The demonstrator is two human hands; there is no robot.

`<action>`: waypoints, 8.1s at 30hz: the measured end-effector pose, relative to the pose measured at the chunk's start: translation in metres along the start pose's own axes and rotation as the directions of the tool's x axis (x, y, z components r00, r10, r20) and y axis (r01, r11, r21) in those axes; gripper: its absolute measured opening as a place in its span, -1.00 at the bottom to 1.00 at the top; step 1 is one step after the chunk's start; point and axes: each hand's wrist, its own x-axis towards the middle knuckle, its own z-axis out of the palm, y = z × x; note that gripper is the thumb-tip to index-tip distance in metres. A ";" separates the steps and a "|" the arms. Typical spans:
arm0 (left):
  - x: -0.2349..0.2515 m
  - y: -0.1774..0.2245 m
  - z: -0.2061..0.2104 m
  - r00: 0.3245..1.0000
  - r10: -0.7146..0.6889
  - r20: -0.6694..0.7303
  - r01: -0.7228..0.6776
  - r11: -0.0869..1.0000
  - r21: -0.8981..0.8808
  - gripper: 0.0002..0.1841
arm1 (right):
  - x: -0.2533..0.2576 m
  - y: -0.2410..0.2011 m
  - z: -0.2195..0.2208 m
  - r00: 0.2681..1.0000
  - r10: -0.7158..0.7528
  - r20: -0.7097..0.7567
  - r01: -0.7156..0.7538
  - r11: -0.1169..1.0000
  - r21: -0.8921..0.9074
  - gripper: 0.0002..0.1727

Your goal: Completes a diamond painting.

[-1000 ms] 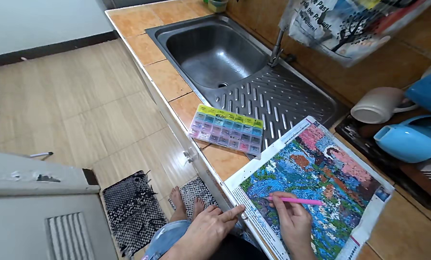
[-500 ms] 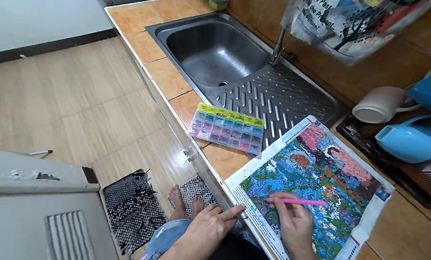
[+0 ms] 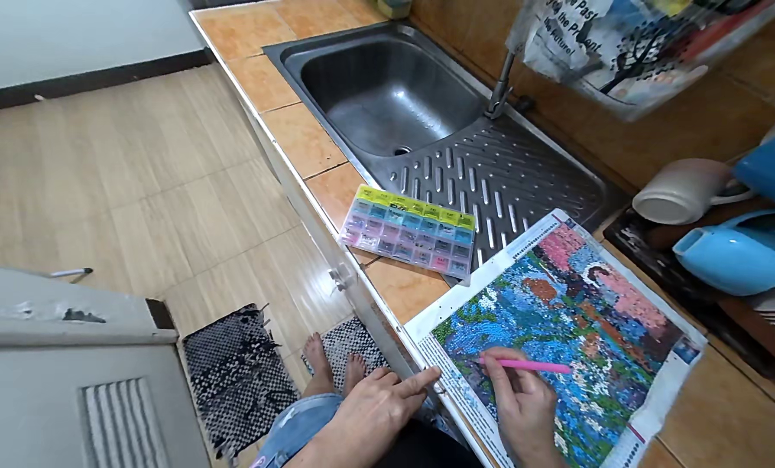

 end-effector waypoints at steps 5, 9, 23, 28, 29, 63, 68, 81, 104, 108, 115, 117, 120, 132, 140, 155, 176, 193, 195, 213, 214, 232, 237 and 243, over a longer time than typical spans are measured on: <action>0.001 0.001 -0.002 1.000 -0.009 0.010 0.009 1.000 -0.011 -0.75 | 0.000 -0.001 0.000 1.000 -0.021 0.011 0.021 1.000 0.007 -0.77; 0.000 0.001 -0.003 1.000 -0.007 0.001 0.007 1.000 -0.012 -0.75 | 0.000 -0.002 -0.001 1.000 0.026 -0.017 -0.025 0.998 0.063 -0.79; 0.000 0.001 -0.002 1.000 0.000 0.001 0.000 1.000 -0.007 -0.75 | 0.000 -0.001 0.001 0.998 0.058 -0.014 -0.057 0.996 0.064 -0.80; 0.000 0.001 -0.001 1.000 0.002 0.000 -0.002 1.000 -0.004 -0.75 | 0.001 0.000 0.001 0.999 0.040 0.003 -0.040 0.999 0.029 -0.78; 0.000 0.001 -0.001 1.000 0.003 0.000 -0.003 1.000 -0.004 -0.75 | 0.002 0.000 0.001 0.999 0.037 0.006 -0.037 0.999 0.024 -0.77; 0.001 -0.003 0.001 1.000 0.007 -0.013 -0.007 1.000 -0.004 -0.75 | 0.020 -0.031 -0.016 0.715 0.662 0.224 -0.642 0.495 0.586 -0.66; 0.001 -0.001 -0.003 1.000 -0.009 0.019 0.010 0.999 -0.034 -0.74 | 0.020 -0.032 -0.017 0.698 0.680 0.226 -0.644 0.457 0.613 -0.66; 0.032 0.013 -0.023 0.889 -0.146 -0.435 0.018 0.958 -0.285 -0.78 | 0.017 -0.056 -0.018 0.828 0.487 0.278 -0.557 0.651 0.517 -0.78; 0.065 0.005 -0.028 0.880 -0.193 -0.435 0.046 0.944 -0.325 -0.84 | 0.022 -0.066 -0.004 0.833 0.444 0.329 -0.551 0.619 0.559 -0.78; 0.066 -0.013 -0.021 0.887 -0.224 -0.403 0.178 0.973 -0.150 -0.85 | 0.035 -0.042 -0.020 0.891 0.446 0.085 -0.409 0.708 0.576 -0.81; 0.072 -0.027 -0.014 0.910 -0.247 -0.334 0.247 0.968 -0.045 -0.89 | 0.043 -0.035 -0.036 0.875 0.483 -0.035 -0.379 0.728 0.571 -0.79; 0.072 -0.027 -0.013 0.917 -0.252 -0.309 0.252 0.967 -0.039 -0.88 | 0.040 -0.034 -0.034 0.877 0.479 -0.035 -0.382 0.739 0.556 -0.80; 0.072 -0.026 -0.014 0.920 -0.256 -0.297 0.257 0.966 -0.038 -0.86 | 0.036 -0.033 -0.031 0.885 0.465 -0.037 -0.375 0.756 0.537 -0.81; 0.059 -0.028 -0.006 0.889 -0.189 -0.417 0.183 0.982 -0.056 -0.81 | 0.035 -0.030 -0.020 0.916 0.402 -0.016 -0.336 0.787 0.517 -0.83; 0.015 -0.021 0.005 0.907 -0.100 -0.410 0.097 0.995 -0.030 -0.72 | 0.037 -0.025 0.000 0.933 0.360 0.024 -0.338 0.849 0.405 -0.85; 0.012 -0.016 0.007 0.942 -0.085 -0.325 0.120 0.989 0.090 -0.68 | 0.061 -0.004 0.032 0.994 0.104 0.029 -0.103 0.994 -0.026 -0.76; 0.011 -0.016 0.009 0.942 -0.095 -0.322 0.124 0.990 0.072 -0.66 | 0.060 -0.001 0.035 0.998 0.059 0.024 -0.057 0.996 -0.071 -0.77; 0.010 -0.016 0.010 0.943 -0.098 -0.319 0.127 0.989 0.073 -0.65 | 0.028 -0.007 -0.005 0.993 0.106 -0.060 -0.103 0.993 0.050 -0.78; 0.010 -0.016 0.010 0.943 -0.093 -0.319 0.124 0.989 0.079 -0.66 | 0.018 -0.009 -0.010 0.992 0.116 -0.053 -0.111 0.990 0.090 -0.81; 0.010 -0.016 0.010 0.948 -0.095 -0.304 0.124 0.989 0.078 -0.66 | -0.007 -0.010 -0.004 0.998 0.056 0.006 -0.057 0.997 0.047 -0.78; 0.010 -0.016 0.010 0.949 -0.093 -0.302 0.123 0.989 0.082 -0.66 | -0.007 -0.009 -0.003 0.999 0.051 0.008 -0.051 0.998 0.043 -0.77; 0.007 -0.014 0.007 0.952 0.078 -0.295 -0.077 0.997 0.015 -0.65 | -0.002 -0.007 -0.020 0.988 0.131 -0.077 -0.122 0.986 0.111 -0.83; 0.006 -0.015 0.008 0.963 0.152 -0.223 -0.161 0.987 -0.023 -0.63 | -0.004 -0.007 -0.018 0.986 0.148 -0.072 -0.140 0.984 0.108 -0.84; 0.006 -0.015 0.007 0.974 0.126 -0.190 -0.134 0.990 -0.030 -0.63 | -0.004 -0.003 -0.014 0.990 0.119 -0.073 -0.109 0.987 0.122 -0.84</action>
